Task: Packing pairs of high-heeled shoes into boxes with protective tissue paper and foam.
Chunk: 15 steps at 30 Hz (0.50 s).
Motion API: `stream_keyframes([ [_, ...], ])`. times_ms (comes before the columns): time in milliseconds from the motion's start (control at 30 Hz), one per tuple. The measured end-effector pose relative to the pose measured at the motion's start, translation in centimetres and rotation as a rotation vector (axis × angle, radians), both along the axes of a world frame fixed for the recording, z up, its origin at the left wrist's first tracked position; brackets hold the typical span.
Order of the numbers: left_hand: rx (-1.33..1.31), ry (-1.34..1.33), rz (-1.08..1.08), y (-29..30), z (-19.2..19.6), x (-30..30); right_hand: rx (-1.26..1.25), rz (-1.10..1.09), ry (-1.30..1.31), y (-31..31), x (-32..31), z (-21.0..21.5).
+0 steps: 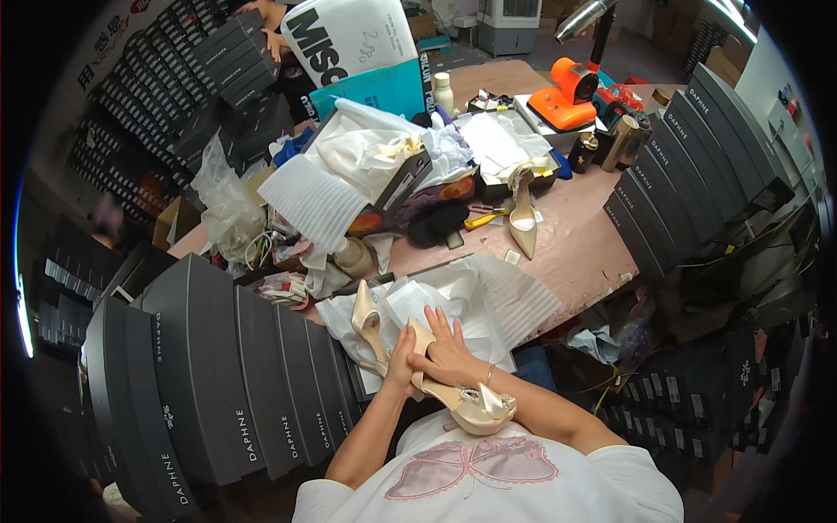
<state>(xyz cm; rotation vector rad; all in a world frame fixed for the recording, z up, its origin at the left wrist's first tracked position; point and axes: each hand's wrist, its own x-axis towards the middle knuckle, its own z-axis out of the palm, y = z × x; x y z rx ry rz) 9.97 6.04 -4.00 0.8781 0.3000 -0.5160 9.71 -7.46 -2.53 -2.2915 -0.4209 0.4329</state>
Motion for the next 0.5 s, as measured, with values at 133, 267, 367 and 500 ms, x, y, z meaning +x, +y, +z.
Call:
stream_keyframes([
  [133,0.001,0.065,0.024,0.1,-1.2,-0.1,0.195,-0.130,0.208,0.7,0.2,-0.9],
  [267,0.047,0.044,0.057,0.1,0.0,-0.9,0.294,-0.189,0.307,2.0,0.1,-2.6],
  [367,-0.268,0.092,0.086,-0.6,3.3,-2.2,0.224,-0.167,0.051,1.6,-0.1,-1.2],
  [500,-0.133,0.118,0.266,-4.5,5.9,-6.4,-0.011,0.035,0.079,-0.8,0.8,2.1],
])
